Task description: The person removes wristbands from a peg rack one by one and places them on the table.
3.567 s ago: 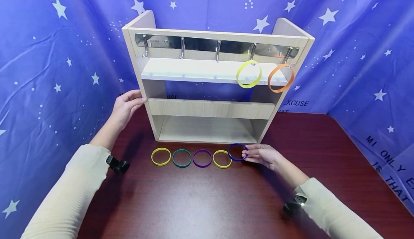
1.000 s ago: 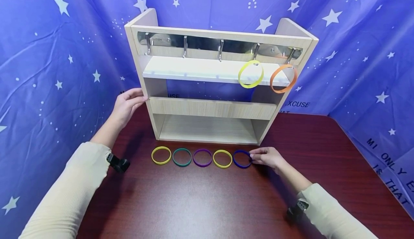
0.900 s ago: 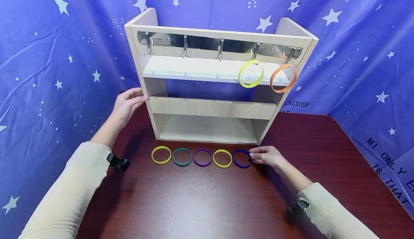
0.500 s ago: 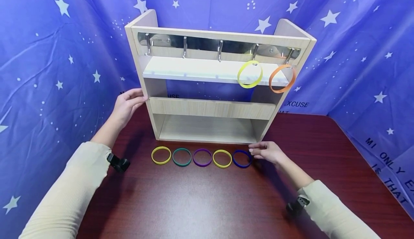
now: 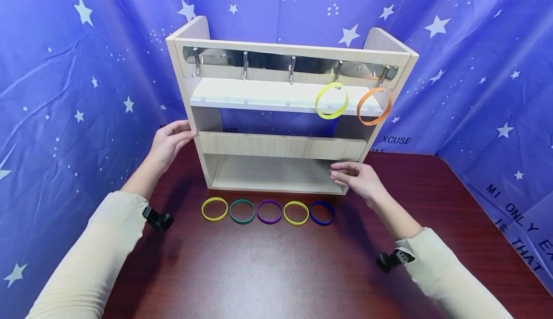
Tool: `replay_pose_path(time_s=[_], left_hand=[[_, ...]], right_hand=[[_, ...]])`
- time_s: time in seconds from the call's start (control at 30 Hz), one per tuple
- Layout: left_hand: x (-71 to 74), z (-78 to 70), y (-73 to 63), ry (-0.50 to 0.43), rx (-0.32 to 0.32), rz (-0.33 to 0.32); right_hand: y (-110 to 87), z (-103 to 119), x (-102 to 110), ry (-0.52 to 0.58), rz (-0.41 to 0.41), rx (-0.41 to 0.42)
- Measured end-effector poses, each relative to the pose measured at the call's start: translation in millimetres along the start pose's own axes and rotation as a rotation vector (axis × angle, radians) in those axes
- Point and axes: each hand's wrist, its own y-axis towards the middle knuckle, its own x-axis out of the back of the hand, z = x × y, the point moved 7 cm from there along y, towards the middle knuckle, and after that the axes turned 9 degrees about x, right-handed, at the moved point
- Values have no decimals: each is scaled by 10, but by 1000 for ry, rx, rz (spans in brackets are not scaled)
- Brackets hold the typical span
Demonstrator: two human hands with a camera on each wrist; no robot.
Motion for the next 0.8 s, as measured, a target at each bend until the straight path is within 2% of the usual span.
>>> replay_pose_path(time_s=[0.17, 0.47, 0.8], left_hand=[[3, 4, 0, 0, 8, -6], [9, 9, 7, -6, 6, -3], [4, 10, 10, -5, 5, 3]], right_hand=[[34, 293, -16, 138, -27, 89], [86, 721, -47, 259, -94, 216], [111, 995, -45, 394, -192, 278]])
